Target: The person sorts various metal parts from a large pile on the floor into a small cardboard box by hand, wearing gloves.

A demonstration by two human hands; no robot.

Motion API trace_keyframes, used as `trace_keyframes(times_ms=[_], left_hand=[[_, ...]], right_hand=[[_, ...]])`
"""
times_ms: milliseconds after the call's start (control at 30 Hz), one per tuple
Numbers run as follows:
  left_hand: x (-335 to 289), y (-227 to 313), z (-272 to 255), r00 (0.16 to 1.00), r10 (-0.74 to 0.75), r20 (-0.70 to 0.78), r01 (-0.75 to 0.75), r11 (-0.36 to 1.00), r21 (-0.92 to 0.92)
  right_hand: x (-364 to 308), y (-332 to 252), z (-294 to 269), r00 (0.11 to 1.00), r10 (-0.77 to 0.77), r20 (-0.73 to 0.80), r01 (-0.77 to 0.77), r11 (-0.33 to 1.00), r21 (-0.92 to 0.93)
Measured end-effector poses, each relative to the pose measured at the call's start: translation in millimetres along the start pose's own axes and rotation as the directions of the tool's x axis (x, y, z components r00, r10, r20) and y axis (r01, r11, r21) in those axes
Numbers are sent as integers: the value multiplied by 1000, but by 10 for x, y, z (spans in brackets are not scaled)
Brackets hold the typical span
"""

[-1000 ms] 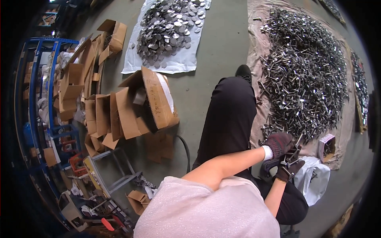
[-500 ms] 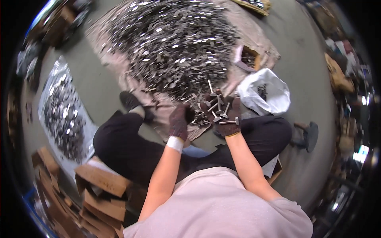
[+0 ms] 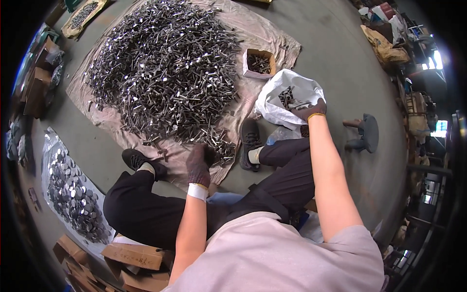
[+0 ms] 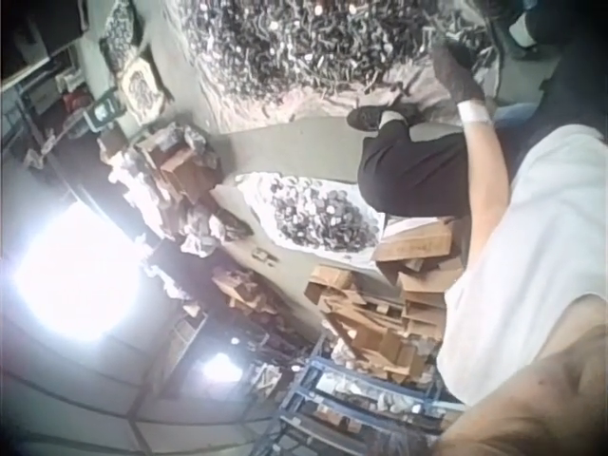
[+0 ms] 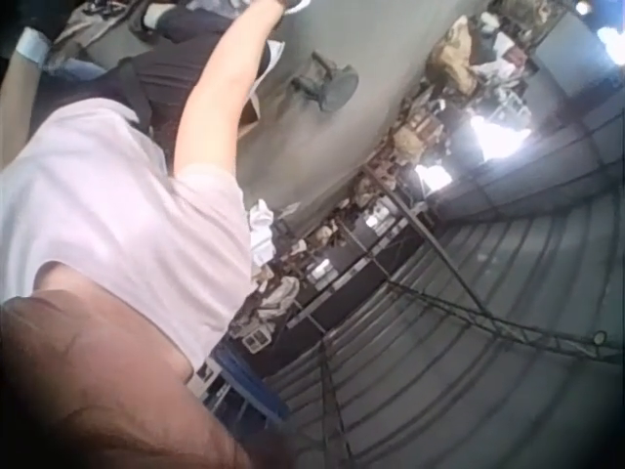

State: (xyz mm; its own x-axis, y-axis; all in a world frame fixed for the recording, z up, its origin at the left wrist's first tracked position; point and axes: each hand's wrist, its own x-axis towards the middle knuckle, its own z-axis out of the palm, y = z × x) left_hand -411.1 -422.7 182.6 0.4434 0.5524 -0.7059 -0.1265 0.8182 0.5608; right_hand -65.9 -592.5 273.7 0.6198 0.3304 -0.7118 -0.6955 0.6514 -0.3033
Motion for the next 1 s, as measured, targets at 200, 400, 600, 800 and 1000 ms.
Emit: trace_keyframes(times_ms=[200,400,600,800,1000], left_hand=[[123,-44,-103,991,-58,-124,57,998,-5],[793,-190,-192,969,175,-176,-135,967,218],[1273,445,77,939,344,24,-106,222,969],[1908,732,286,974,116,195,-91,-587,804],[2143,906,602,986,-16,168,-142,-619,773]], right_hand=[[214,-558,168,960,-252,-118,204,926,-318],[6,-97,417,938,118,325,-44,973,-225],[-196,1201,492,873,474,117,60,135,-989],[-320,1407,297,627,672,394,682,-230,-695],[-290,1432,466,796,574,190,461,-372,-805]])
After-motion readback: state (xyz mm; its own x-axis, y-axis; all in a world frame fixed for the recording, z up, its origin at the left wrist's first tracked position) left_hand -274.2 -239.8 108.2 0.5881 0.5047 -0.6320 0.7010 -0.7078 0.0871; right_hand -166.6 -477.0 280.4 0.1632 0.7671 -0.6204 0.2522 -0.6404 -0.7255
